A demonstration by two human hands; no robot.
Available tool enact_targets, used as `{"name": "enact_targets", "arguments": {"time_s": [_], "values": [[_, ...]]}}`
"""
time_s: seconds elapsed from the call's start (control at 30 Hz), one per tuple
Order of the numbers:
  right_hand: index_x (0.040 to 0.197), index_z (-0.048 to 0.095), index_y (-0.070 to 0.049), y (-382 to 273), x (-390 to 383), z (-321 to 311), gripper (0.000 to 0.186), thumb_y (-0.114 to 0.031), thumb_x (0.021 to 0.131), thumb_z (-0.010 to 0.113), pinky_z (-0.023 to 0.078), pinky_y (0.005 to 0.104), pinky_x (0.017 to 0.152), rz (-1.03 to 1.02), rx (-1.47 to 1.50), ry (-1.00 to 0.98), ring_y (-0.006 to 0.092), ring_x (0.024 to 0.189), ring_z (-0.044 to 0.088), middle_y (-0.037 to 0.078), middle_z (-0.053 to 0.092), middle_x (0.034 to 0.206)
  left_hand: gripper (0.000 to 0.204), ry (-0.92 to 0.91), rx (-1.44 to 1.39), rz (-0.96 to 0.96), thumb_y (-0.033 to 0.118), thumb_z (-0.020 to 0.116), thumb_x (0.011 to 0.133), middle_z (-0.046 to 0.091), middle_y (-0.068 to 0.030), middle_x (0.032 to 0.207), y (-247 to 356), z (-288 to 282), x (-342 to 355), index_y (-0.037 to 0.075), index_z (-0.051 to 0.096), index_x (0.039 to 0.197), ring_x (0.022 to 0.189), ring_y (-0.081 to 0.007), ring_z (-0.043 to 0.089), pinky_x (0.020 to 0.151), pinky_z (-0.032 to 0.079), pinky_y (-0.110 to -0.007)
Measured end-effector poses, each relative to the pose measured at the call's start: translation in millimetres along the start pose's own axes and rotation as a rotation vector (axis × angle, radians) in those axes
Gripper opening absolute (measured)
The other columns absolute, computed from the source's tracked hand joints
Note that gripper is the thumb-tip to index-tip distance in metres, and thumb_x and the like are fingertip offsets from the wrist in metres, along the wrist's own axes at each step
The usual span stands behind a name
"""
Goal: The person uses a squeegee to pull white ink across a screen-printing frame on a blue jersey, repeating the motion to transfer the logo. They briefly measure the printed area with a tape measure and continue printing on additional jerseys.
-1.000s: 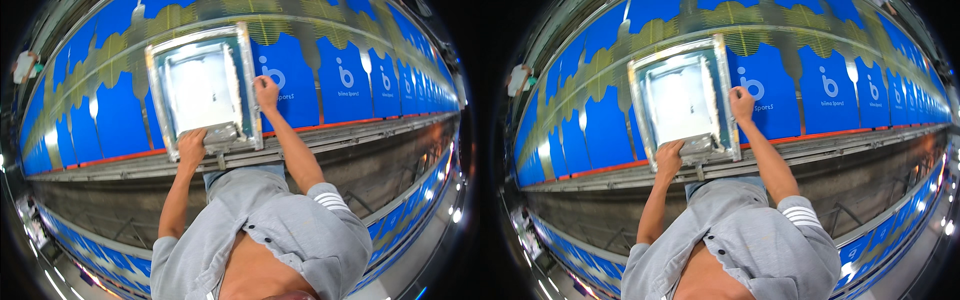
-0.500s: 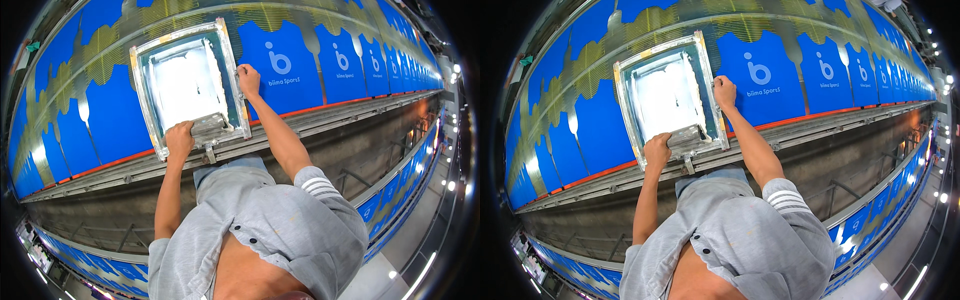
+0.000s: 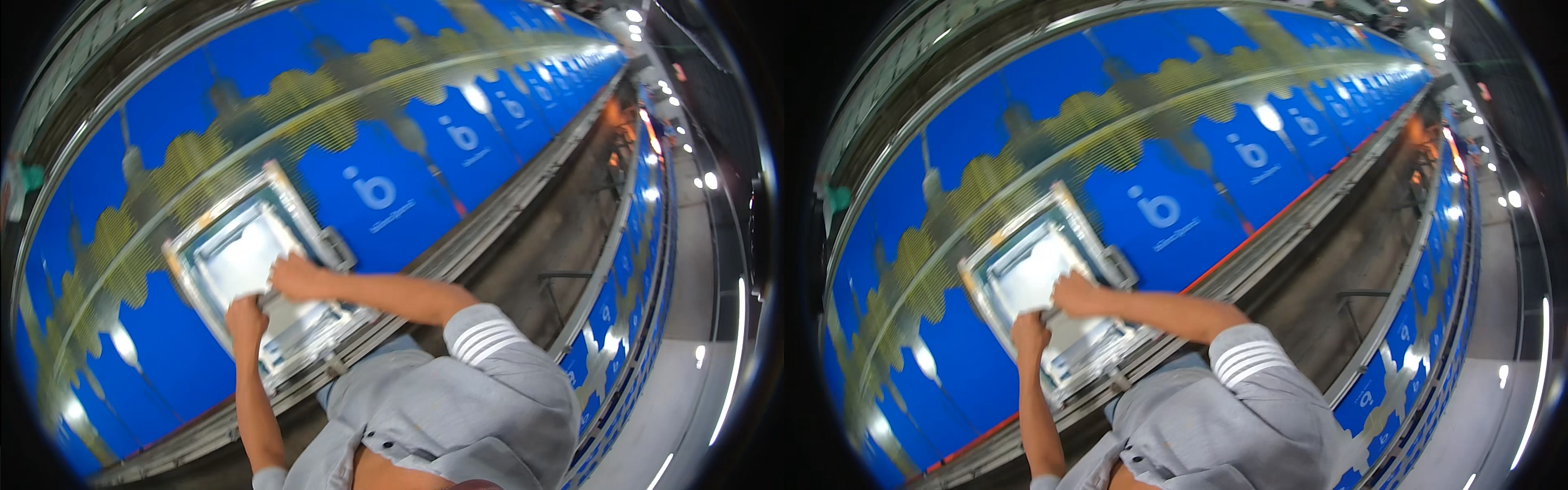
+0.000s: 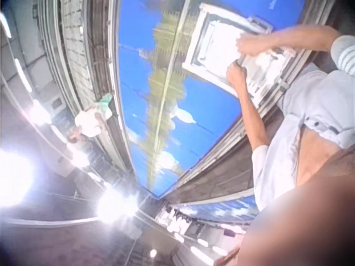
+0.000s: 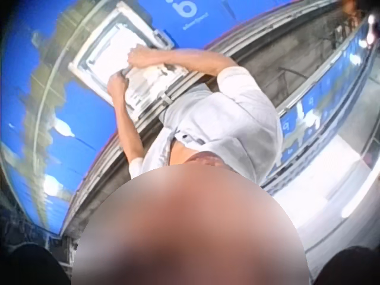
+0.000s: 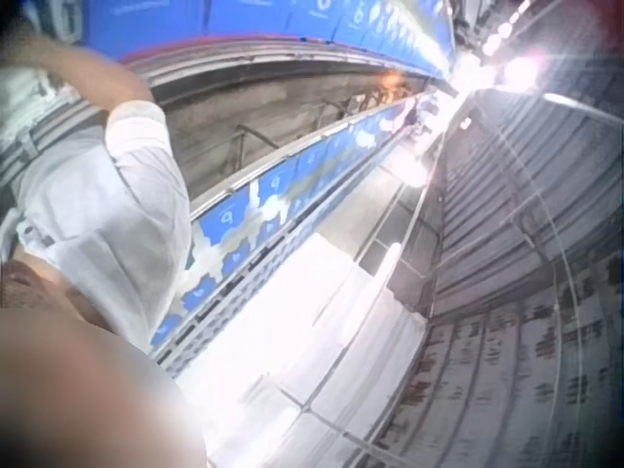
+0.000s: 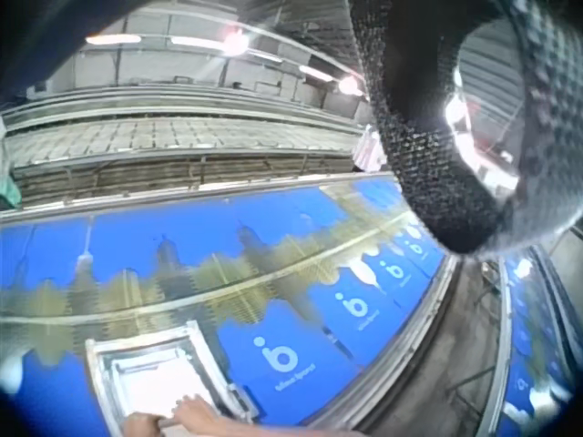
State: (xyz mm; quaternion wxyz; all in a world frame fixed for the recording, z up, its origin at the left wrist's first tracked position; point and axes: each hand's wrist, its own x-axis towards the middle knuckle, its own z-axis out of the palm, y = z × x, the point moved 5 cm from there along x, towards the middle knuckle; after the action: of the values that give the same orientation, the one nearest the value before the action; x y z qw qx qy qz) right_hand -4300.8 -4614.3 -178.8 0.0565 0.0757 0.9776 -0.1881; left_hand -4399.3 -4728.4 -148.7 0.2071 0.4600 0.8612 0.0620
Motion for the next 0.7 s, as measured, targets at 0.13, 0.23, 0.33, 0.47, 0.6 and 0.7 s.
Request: {"name": "enact_targets", "arguments": {"time_s": [0.13,0.23,0.33,0.47,0.6,0.7], "values": [[0.083,0.076,-0.011,63,87,-11,0.017,-0.02,0.07,0.07,0.051,0.0499,0.083,0.112,0.092,-0.048,0.0358,0.085,0.071,0.016,0.074,0.088,0.019,0.032,0.124,0.029,0.027,0.07,0.073,0.071,-0.0182,0.081,-52,-19,96,0.01,0.075,0.078,0.079,-0.0386,0.069,0.069,0.055,-0.05],[0.087,0.075,-0.012,95,128,-47,0.018,-0.015,0.071,0.066,0.049,0.0504,0.08,0.025,-0.017,0.099,0.0311,0.088,0.071,0.012,0.073,0.088,0.019,0.052,0.179,0.014,0.021,0.068,0.072,0.071,-0.0236,0.083,-72,-48,154,0.008,0.077,0.082,0.078,-0.0415,0.07,0.074,0.057,-0.049],[0.092,0.074,-0.01,100,144,-64,0.022,-0.011,0.072,0.066,0.047,0.0508,0.087,0.079,-0.028,0.024,0.0316,0.09,0.07,0.012,0.073,0.09,0.024,0.048,0.156,0.027,0.018,0.066,0.072,0.073,-0.0188,0.086,-70,-62,171,0.013,0.08,0.091,0.08,-0.039,0.071,0.073,0.058,-0.046],[0.095,0.073,-0.009,75,125,-50,0.021,-0.007,0.075,0.065,0.043,0.0501,0.1,0.032,-0.046,0.059,0.029,0.093,0.067,0.009,0.07,0.093,0.033,0.15,0.077,0.047,0.013,0.063,0.072,0.074,-0.015,0.085,-73,-43,142,0.018,0.081,0.098,0.077,-0.036,0.071,0.071,0.058,-0.045],[0.087,0.069,-0.008,39,59,-34,0.013,-0.006,0.074,0.066,0.04,0.0506,0.109,-0.005,-0.007,0.159,0.0272,0.093,0.064,0.009,0.063,0.087,0.032,0.22,-0.007,0.1,0.006,0.062,0.071,0.074,-0.0103,0.087,-54,-17,71,0.015,0.08,0.096,0.075,-0.0334,0.07,0.066,0.056,-0.043],[0.084,0.066,-0.007,7,6,-22,0.012,-0.003,0.073,0.066,0.039,0.0515,0.11,-0.012,0.056,0.211,0.0276,0.09,0.063,0.009,0.06,0.085,0.031,0.23,-0.051,0.097,0.002,0.062,0.07,0.073,-0.0084,0.089,-38,2,12,0.012,0.078,0.094,0.076,-0.0314,0.07,0.064,0.055,-0.041]]}}
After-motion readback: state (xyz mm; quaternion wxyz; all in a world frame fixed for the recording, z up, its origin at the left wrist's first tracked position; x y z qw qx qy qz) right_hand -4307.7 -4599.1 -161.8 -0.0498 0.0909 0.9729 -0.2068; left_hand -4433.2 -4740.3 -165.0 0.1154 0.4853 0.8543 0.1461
